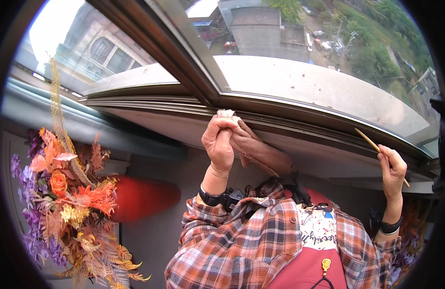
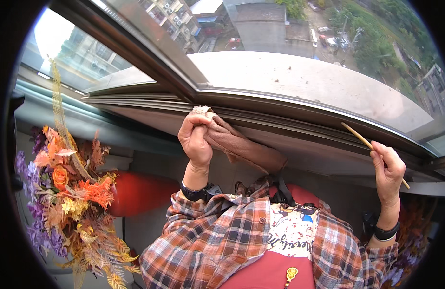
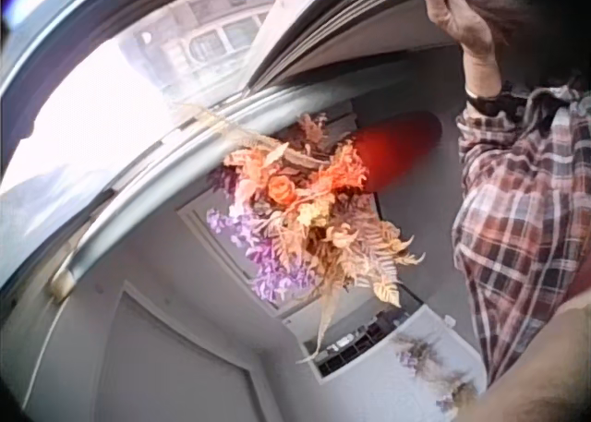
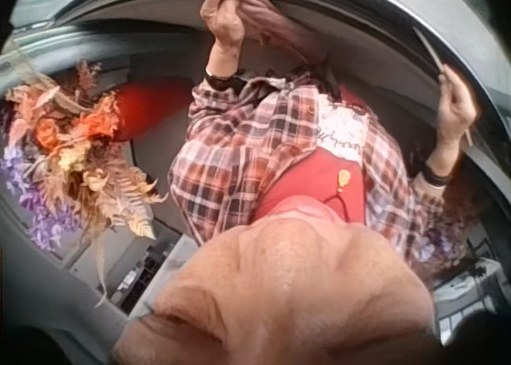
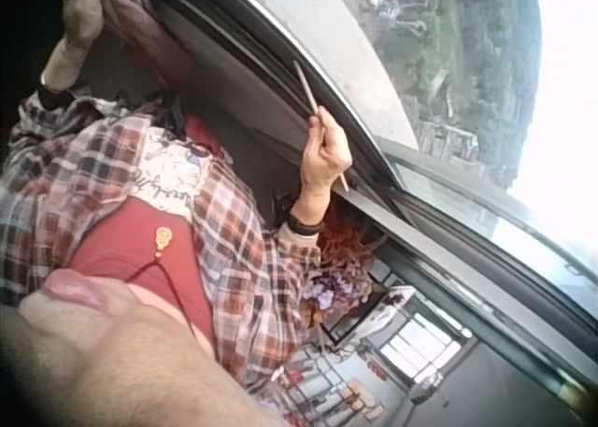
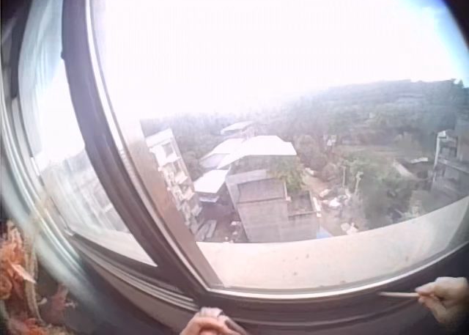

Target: The person cleans the window frame using a cloth and a thin stick. They wipe the top and side edges of the frame, then use the stick to scrape or reach into narrow crevices while holding the cloth to catch debris.

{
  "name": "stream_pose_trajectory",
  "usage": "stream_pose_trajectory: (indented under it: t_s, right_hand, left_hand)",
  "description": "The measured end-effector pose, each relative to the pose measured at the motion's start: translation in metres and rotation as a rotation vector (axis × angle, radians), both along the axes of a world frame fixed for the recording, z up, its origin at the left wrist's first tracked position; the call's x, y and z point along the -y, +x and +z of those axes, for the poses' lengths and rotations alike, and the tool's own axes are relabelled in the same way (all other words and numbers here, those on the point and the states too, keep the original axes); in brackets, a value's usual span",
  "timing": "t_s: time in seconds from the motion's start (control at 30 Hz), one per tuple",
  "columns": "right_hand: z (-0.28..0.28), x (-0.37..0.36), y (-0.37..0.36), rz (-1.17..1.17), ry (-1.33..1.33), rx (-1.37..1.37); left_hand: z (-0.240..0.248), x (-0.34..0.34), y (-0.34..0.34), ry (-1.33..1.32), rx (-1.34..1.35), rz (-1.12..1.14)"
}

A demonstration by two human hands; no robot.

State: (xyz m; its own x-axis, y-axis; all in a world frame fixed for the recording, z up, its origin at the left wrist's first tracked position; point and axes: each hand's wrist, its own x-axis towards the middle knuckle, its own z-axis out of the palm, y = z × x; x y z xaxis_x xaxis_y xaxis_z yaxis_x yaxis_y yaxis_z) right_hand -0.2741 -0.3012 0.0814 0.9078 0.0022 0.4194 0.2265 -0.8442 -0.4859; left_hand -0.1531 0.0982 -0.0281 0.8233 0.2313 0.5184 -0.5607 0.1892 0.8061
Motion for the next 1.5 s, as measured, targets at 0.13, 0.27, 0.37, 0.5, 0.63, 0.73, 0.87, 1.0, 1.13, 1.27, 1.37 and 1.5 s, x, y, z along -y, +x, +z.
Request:
stream_pose_trajectory:
  t_s: [0.13,0.27,0.37,0.5,0.63,0.73,0.87,1.0,1.13,1.27,1.37,1.5]
  right_hand:
    - [0.002,-0.003,0.01,0.088,0.002,0.01]
    - [0.006,-0.014,0.021,0.183,0.042,-0.025]
    - [0.008,-0.027,0.033,0.259,0.018,0.034]
    - [0.015,-0.039,0.046,0.215,-0.039,0.049]
    - [0.028,-0.048,0.048,0.189,-0.156,0.123]
    - [0.037,-0.049,0.041,0.154,-0.174,0.177]
    - [0.039,-0.045,0.033,0.121,-0.155,0.154]
    - [0.031,-0.041,0.034,0.098,-0.128,0.112]
    - [0.024,-0.041,0.04,0.132,-0.077,0.104]
    - [0.012,-0.045,0.049,0.179,-0.034,0.159]
    - [0.004,-0.047,0.054,0.197,-0.017,0.187]
    - [-0.001,-0.05,0.059,0.176,0.013,0.192]
  left_hand:
    - [-0.012,-0.055,0.001,-0.304,-0.218,0.262]
    - [-0.018,-0.086,0.016,-0.224,-0.251,0.467]
    - [-0.019,-0.092,0.031,-0.187,-0.127,0.396]
    - [-0.009,-0.106,0.05,0.08,-0.181,0.619]
    - [0.005,-0.123,0.07,-0.004,0.062,0.501]
    - [0.008,-0.123,0.083,0.096,-0.071,0.449]
    - [0.002,-0.111,0.087,0.491,0.019,0.656]
    - [-0.001,-0.107,0.084,0.556,0.057,0.711]
    - [0.001,-0.108,0.081,0.508,0.029,0.585]
    - [0.003,-0.107,0.083,0.677,-0.003,0.688]
    - [0.005,-0.109,0.089,0.725,-0.008,0.73]
    - [0.006,-0.115,0.096,0.791,-0.024,0.756]
